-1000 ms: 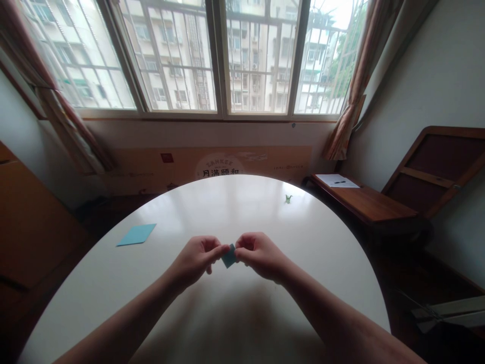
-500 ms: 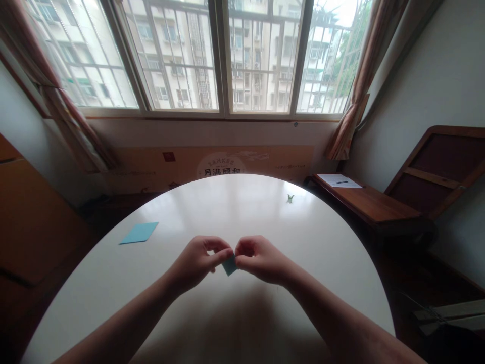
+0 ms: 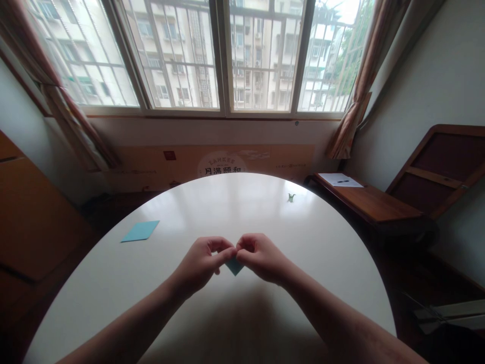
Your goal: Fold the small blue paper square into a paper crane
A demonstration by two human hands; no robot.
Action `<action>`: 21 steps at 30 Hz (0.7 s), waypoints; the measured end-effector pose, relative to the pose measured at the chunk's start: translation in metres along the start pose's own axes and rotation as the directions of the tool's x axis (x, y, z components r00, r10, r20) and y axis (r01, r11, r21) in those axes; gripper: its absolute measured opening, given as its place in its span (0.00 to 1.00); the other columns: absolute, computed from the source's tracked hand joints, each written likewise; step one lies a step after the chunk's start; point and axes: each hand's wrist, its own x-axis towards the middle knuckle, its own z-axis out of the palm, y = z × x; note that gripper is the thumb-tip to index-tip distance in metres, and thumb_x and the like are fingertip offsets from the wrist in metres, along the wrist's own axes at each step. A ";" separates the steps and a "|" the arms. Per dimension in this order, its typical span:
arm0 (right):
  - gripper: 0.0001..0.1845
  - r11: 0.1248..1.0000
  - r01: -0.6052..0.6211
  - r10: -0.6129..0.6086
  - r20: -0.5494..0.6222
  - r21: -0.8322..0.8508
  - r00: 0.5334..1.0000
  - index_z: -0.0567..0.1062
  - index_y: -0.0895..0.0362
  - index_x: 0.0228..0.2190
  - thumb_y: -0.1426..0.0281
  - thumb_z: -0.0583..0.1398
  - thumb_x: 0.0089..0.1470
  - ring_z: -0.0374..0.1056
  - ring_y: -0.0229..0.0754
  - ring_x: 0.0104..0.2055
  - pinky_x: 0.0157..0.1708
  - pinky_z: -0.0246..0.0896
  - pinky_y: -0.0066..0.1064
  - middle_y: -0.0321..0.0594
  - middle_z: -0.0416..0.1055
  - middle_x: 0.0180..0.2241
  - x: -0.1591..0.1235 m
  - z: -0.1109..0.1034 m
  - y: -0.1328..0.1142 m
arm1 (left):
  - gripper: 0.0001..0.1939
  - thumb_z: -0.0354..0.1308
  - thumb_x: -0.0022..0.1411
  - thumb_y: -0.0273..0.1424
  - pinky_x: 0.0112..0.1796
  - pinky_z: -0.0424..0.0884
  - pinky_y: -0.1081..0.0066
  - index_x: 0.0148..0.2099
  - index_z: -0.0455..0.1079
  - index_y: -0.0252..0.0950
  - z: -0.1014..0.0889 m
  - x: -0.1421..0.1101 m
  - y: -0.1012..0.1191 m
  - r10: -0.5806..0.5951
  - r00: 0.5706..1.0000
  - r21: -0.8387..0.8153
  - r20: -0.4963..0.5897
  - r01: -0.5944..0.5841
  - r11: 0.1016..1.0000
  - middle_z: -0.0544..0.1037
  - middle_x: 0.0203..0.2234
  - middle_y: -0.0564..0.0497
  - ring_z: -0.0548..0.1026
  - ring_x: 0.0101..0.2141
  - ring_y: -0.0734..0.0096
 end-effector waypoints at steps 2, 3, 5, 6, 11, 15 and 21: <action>0.06 1.000 -0.024 0.024 0.022 -0.001 0.999 0.71 0.59 0.24 0.69 0.57 0.44 0.58 0.34 0.25 0.25 0.51 0.26 0.34 0.66 0.21 0.000 -0.002 0.000 | 0.13 0.61 0.56 0.38 0.21 0.65 0.75 0.32 0.79 0.31 -0.002 0.002 -0.001 -0.024 1.000 -0.030 -0.011 0.023 0.999 0.79 0.25 0.47 0.71 0.24 0.71; 0.05 0.999 -0.035 0.035 0.034 -0.001 0.999 0.71 0.59 0.25 0.70 0.57 0.44 0.58 0.34 0.25 0.25 0.51 0.26 0.34 0.67 0.22 0.000 -0.003 -0.001 | 0.14 0.61 0.56 0.38 0.21 0.65 0.75 0.33 0.79 0.31 -0.004 0.003 -0.001 -0.036 0.999 -0.044 -0.021 0.035 0.998 0.79 0.25 0.47 0.71 0.24 0.71; 0.05 0.999 -0.054 0.054 0.050 -0.001 0.997 0.72 0.59 0.25 0.71 0.56 0.44 0.59 0.34 0.25 0.25 0.52 0.25 0.35 0.70 0.22 0.000 -0.006 -0.002 | 0.14 0.61 0.55 0.38 0.21 0.66 0.75 0.33 0.78 0.31 -0.006 0.005 -0.002 -0.050 0.998 -0.070 -0.042 0.047 0.996 0.80 0.25 0.47 0.71 0.24 0.71; 0.05 0.998 -0.062 0.062 0.053 -0.002 0.997 0.72 0.59 0.25 0.71 0.56 0.44 0.59 0.33 0.24 0.24 0.51 0.24 0.35 0.70 0.23 0.000 -0.007 -0.002 | 0.14 0.62 0.55 0.39 0.21 0.66 0.75 0.34 0.78 0.31 -0.006 0.006 -0.002 -0.052 0.998 -0.079 -0.048 0.048 0.996 0.80 0.25 0.47 0.71 0.24 0.71; 0.05 0.996 -0.089 0.089 0.051 -0.010 0.995 0.72 0.59 0.26 0.72 0.56 0.46 0.58 0.32 0.23 0.21 0.48 0.22 0.35 0.71 0.23 0.000 -0.010 -0.003 | 0.15 0.63 0.53 0.40 0.21 0.65 0.75 0.33 0.78 0.30 -0.004 0.004 -0.001 -0.080 0.994 -0.128 -0.077 0.070 0.989 0.80 0.25 0.46 0.71 0.24 0.70; 0.04 0.995 -0.100 0.101 0.066 -0.014 0.993 0.72 0.60 0.25 0.73 0.57 0.46 0.60 0.32 0.24 0.22 0.50 0.22 0.37 0.72 0.23 0.002 -0.013 -0.001 | 0.16 0.64 0.52 0.41 0.20 0.64 0.75 0.32 0.78 0.31 -0.009 0.008 -0.006 -0.110 0.985 -0.158 -0.131 0.089 0.983 0.78 0.24 0.47 0.69 0.24 0.71; 0.12 0.995 -0.086 0.085 0.009 0.052 0.996 0.72 0.59 0.36 0.64 0.60 0.52 0.65 0.36 0.28 0.16 0.51 0.20 0.41 0.73 0.32 0.011 -0.014 0.012 | 0.17 0.64 0.51 0.43 0.21 0.64 0.76 0.33 0.77 0.32 -0.017 0.020 -0.025 -0.162 0.958 -0.228 -0.238 0.106 0.968 0.75 0.24 0.48 0.70 0.27 0.69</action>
